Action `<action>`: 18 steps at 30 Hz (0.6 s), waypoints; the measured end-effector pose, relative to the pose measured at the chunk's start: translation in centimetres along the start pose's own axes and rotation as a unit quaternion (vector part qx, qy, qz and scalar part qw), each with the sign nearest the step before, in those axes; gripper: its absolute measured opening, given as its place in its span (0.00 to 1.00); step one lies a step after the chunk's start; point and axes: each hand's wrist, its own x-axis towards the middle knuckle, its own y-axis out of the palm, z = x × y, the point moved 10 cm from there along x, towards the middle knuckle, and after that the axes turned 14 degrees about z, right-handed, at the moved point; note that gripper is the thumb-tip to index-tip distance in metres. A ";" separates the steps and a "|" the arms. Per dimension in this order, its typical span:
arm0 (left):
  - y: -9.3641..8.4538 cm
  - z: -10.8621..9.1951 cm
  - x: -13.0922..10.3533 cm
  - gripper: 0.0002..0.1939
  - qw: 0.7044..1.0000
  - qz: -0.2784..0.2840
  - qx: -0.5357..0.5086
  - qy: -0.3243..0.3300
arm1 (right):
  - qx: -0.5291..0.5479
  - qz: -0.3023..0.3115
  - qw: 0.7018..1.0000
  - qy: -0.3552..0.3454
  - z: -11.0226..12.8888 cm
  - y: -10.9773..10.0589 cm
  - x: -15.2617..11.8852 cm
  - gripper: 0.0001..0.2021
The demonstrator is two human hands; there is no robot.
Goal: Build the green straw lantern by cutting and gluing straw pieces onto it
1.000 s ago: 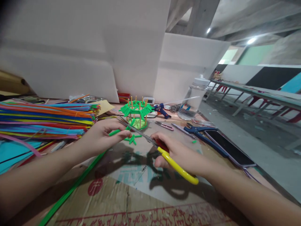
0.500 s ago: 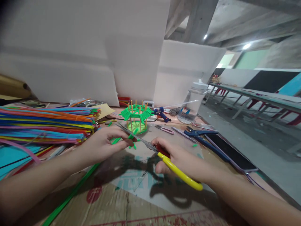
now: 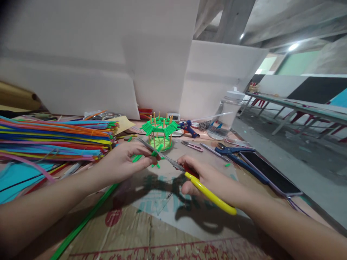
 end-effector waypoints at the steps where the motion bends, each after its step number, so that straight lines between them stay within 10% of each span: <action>1: 0.0 0.0 0.0 0.09 1.000 0.000 0.000 0.002 | -0.003 -0.003 1.000 -0.001 -0.2 0.0 0.0 0.37; 18: 0.5 0.1 0.1 0.09 1.000 0.019 -0.006 0.010 | -0.004 -0.032 0.998 -0.049 -2.5 -0.1 0.5 0.29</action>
